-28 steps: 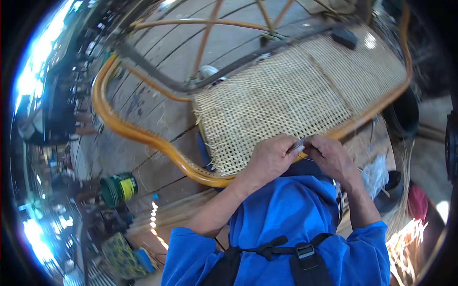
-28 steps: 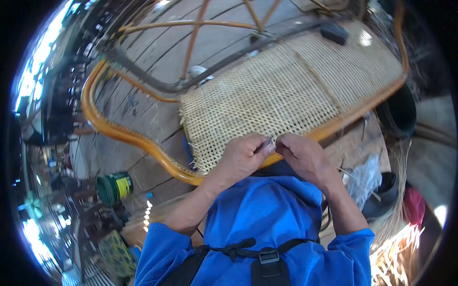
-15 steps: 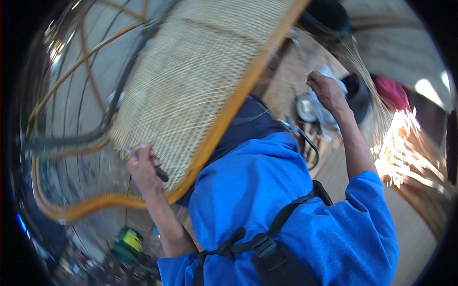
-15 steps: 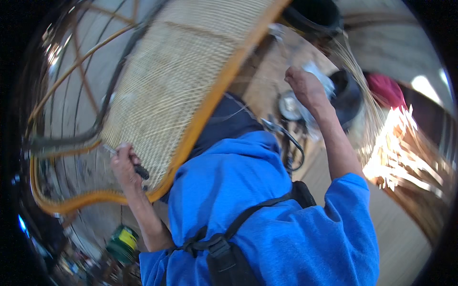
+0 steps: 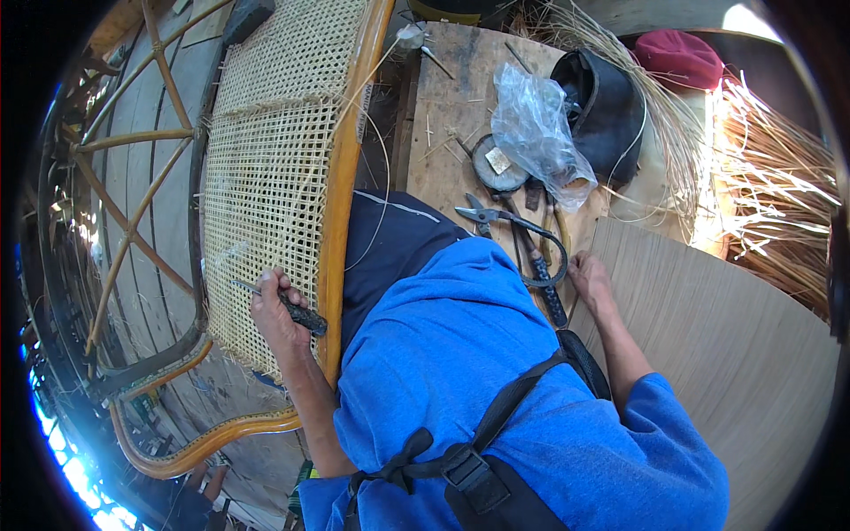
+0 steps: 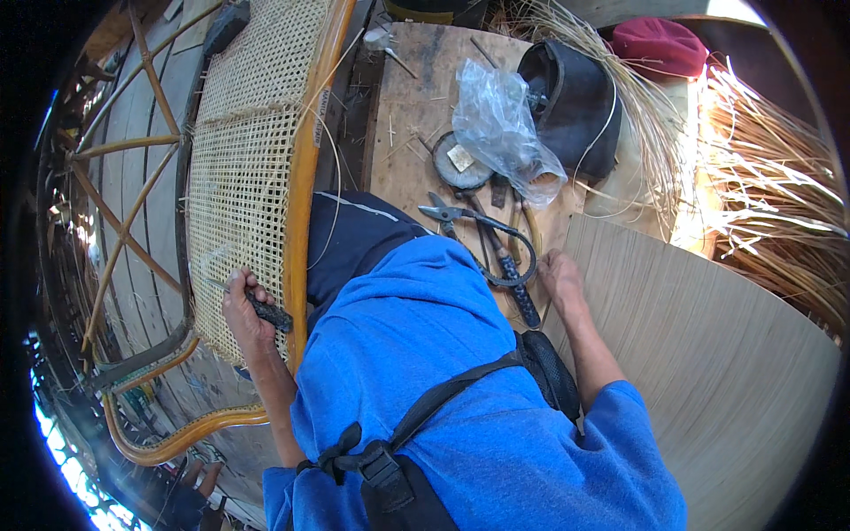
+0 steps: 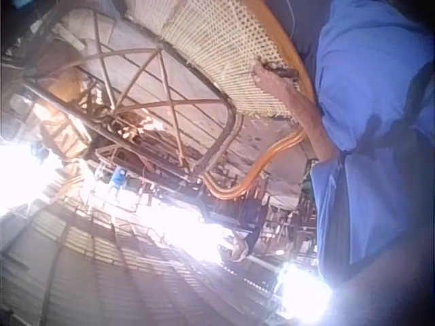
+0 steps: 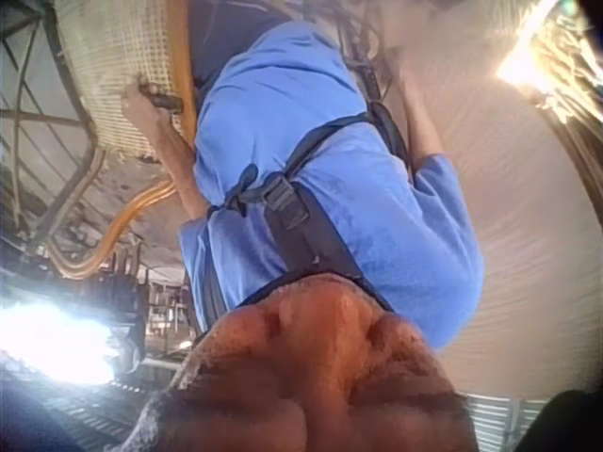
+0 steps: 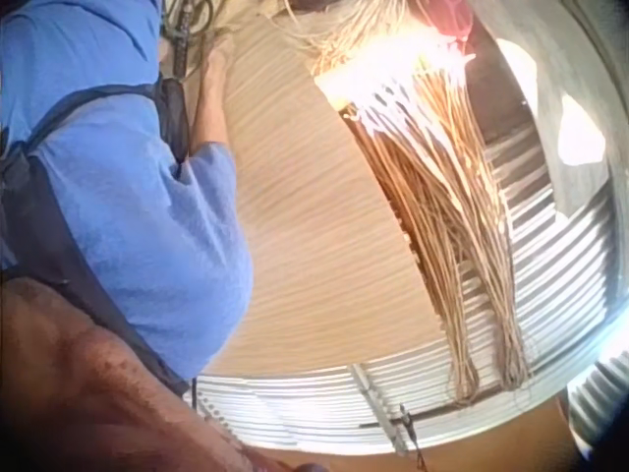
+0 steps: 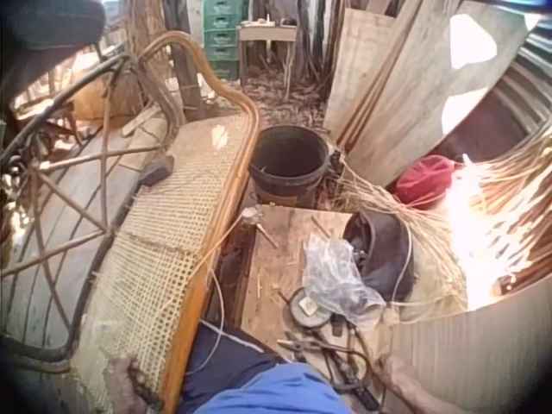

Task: Repairing the woven rattan seat of a bamboo bench using wire cutters and pliers.

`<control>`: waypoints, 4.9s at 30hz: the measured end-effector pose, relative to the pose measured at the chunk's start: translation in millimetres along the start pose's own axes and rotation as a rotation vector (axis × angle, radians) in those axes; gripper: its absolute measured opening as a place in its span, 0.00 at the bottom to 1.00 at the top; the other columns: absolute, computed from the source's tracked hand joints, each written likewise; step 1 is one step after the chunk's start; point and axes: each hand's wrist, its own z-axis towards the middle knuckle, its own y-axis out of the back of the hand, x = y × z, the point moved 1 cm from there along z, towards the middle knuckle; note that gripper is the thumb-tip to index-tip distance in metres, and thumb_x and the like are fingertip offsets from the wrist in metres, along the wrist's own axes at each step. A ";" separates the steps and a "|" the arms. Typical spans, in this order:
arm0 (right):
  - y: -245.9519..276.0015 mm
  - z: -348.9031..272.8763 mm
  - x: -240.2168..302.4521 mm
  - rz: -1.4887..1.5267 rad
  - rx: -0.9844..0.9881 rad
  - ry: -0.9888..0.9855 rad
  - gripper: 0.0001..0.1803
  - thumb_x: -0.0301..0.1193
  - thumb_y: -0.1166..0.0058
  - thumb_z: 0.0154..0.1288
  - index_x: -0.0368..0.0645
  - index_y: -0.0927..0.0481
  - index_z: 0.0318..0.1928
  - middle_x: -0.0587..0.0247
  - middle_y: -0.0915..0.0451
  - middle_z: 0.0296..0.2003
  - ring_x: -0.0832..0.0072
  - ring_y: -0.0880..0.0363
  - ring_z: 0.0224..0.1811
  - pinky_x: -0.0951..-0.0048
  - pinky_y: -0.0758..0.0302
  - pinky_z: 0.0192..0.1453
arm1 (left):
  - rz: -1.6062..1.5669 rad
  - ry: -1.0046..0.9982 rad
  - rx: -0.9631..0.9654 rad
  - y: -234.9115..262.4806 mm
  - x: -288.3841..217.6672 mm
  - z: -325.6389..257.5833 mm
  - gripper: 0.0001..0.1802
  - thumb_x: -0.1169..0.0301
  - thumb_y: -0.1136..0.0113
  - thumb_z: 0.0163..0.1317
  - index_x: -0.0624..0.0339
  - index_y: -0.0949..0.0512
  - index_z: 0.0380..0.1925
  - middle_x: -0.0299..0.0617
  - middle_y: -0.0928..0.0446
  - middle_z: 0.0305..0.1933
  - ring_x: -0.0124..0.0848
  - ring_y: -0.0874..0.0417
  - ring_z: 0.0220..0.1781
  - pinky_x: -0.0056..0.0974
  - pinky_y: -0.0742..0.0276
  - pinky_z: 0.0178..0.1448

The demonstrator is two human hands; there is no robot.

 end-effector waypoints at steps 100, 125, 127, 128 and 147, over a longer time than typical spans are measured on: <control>-309.7 -150.5 673.0 -0.589 0.237 1.874 0.08 0.26 0.54 0.58 0.42 0.23 0.36 0.51 0.22 0.38 0.55 0.24 0.43 0.58 0.28 0.47 | 0.795 0.241 -0.357 288.7 -30.2 138.0 0.12 0.66 0.49 0.55 0.62 0.22 0.32 0.55 0.22 0.29 0.50 0.21 0.36 0.46 0.28 0.42; -318.6 -137.6 689.5 -0.542 0.751 1.512 0.13 0.35 0.47 0.49 0.42 0.18 0.34 0.49 0.20 0.28 0.59 0.20 0.33 0.65 0.25 0.40 | 1.625 0.388 0.066 274.3 -75.1 216.1 0.15 0.72 0.48 0.50 0.61 0.19 0.38 0.49 0.20 0.42 0.44 0.19 0.46 0.44 0.24 0.48; -317.2 -140.9 690.4 -0.603 0.703 1.528 0.13 0.35 0.47 0.49 0.41 0.18 0.33 0.49 0.20 0.27 0.61 0.20 0.31 0.65 0.26 0.38 | 1.633 0.386 0.080 268.6 -79.2 218.6 0.15 0.72 0.47 0.51 0.60 0.19 0.38 0.48 0.20 0.42 0.43 0.19 0.46 0.43 0.24 0.48; -317.6 -139.7 690.6 -0.609 0.707 1.526 0.13 0.35 0.47 0.49 0.41 0.18 0.33 0.49 0.20 0.27 0.61 0.20 0.31 0.65 0.26 0.38 | 1.653 0.397 0.089 265.8 -81.7 220.7 0.15 0.72 0.47 0.51 0.59 0.19 0.39 0.47 0.20 0.43 0.42 0.19 0.46 0.43 0.24 0.48; -348.3 -130.9 689.0 -0.609 0.708 1.591 0.14 0.32 0.50 0.52 0.43 0.20 0.40 0.48 0.21 0.39 0.54 0.22 0.44 0.61 0.26 0.47 | 1.832 0.357 0.338 257.2 -85.5 243.2 0.10 0.76 0.40 0.42 0.57 0.17 0.28 0.42 0.19 0.33 0.37 0.17 0.34 0.42 0.23 0.33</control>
